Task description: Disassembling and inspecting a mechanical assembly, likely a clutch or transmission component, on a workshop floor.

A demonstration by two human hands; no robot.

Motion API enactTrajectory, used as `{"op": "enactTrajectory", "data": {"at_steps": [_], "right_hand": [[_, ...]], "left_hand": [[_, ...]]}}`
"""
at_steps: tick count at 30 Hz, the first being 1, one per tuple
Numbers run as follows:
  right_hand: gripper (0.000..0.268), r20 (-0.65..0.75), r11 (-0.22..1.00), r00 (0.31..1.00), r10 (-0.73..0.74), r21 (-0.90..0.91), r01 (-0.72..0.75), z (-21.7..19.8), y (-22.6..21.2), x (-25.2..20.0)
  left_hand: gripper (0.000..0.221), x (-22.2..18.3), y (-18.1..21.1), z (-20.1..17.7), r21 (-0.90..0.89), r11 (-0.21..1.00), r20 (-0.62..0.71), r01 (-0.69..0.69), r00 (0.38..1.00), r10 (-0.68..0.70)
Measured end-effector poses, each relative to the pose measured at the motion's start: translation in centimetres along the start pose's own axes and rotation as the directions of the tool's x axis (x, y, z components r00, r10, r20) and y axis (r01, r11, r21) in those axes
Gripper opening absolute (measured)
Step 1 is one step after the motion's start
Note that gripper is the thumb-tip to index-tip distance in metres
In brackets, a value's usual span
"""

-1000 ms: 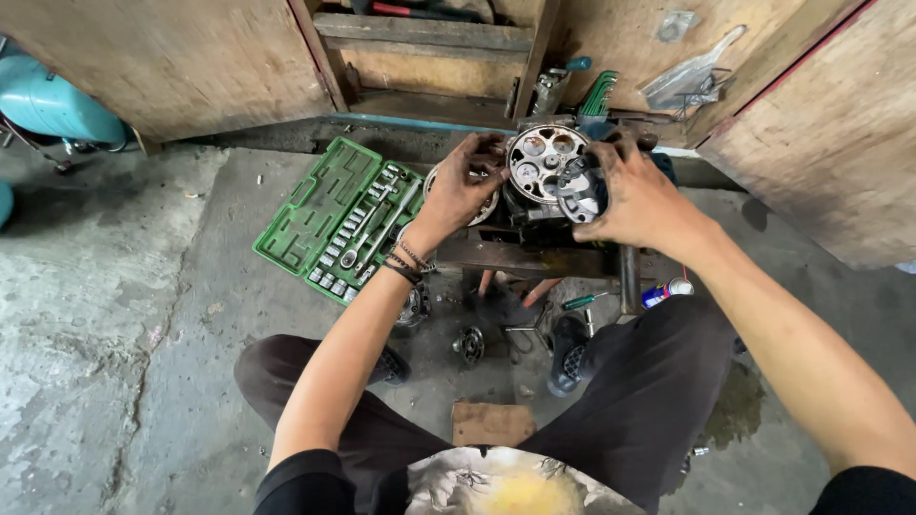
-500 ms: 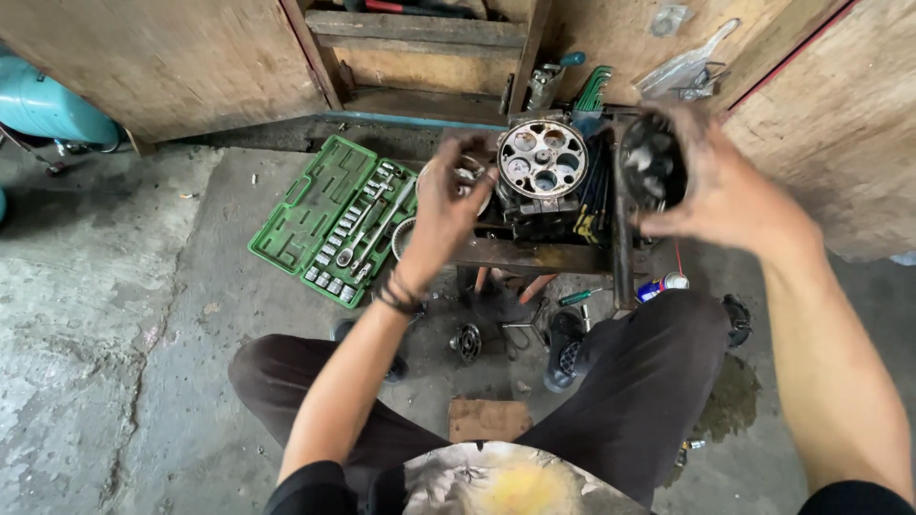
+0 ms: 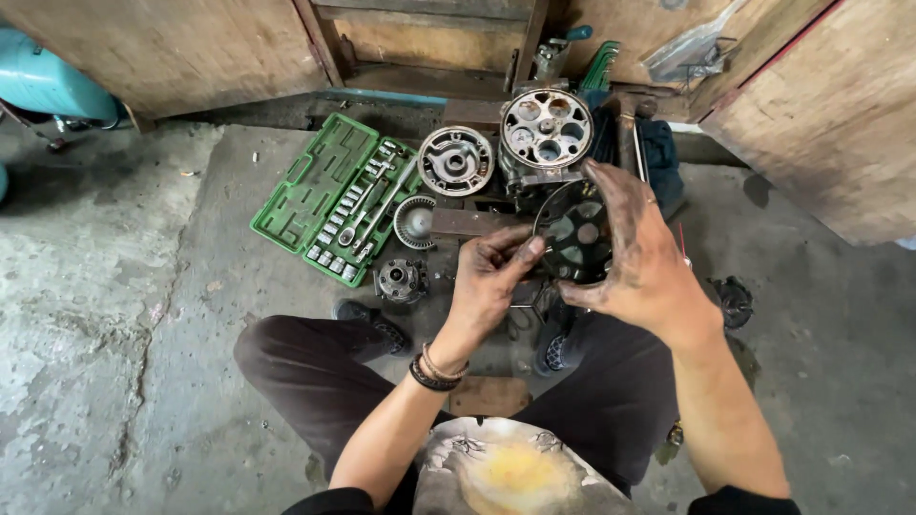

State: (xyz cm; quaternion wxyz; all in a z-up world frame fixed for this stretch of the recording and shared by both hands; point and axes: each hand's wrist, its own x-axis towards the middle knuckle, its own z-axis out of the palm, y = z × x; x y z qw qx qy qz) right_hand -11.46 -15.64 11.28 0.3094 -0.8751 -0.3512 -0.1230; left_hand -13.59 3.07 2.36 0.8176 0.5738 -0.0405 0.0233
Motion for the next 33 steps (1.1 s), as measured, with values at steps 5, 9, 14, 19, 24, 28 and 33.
{"op": "enactTrajectory", "data": {"at_steps": [5, 9, 14, 19, 24, 28, 33], "right_hand": [[0.115, -0.083, 0.976, 0.996, 0.026, 0.217, -0.007, 1.2, -0.5, -1.2], [0.075, -0.074, 0.896, 0.957, 0.282, 0.376, -0.235, 0.8, -1.6, -2.3], [0.042, -0.088, 0.696, 0.818, 0.568, 0.582, -0.421, 4.1, 0.7, -5.0], [0.039, -0.096, 0.595, 0.745, 0.66, 0.671, -0.442, 6.0, 2.9, -7.1], [0.036, -0.138, 0.451, 0.666, 0.733, 0.831, -0.324, 7.8, 3.8, -8.1], [0.037, -0.108, 0.375, 0.643, 0.758, 0.879, -0.294, 7.9, 3.9, -8.9], [0.032, -0.121, 0.302, 0.64, 0.759, 0.936, -0.182, 5.7, -0.8, -6.2]], "left_hand": [[0.033, -1.3, 0.0, -0.7, -0.053, 0.999, -0.069, -0.003, 0.998, 0.0], [0.026, -1.9, -0.3, -0.5, -0.14, 0.99, -0.15, 0.015, 0.988, -0.036], [0.028, -2.5, 0.2, -0.9, -0.209, 0.976, -0.184, 0.059, 0.978, -0.098], [0.027, -2.9, 0.7, -0.8, -0.253, 0.966, -0.198, 0.056, 0.974, -0.108], [0.02, -2.5, 1.1, -0.6, -0.29, 0.956, -0.2, 0.051, 0.973, -0.112], [0.02, -2.2, 0.9, -0.4, -0.345, 0.936, -0.19, 0.064, 0.972, -0.136], [0.018, -2.3, 2.0, 0.0, -0.416, 0.906, -0.158, 0.072, 0.976, -0.15]]}}
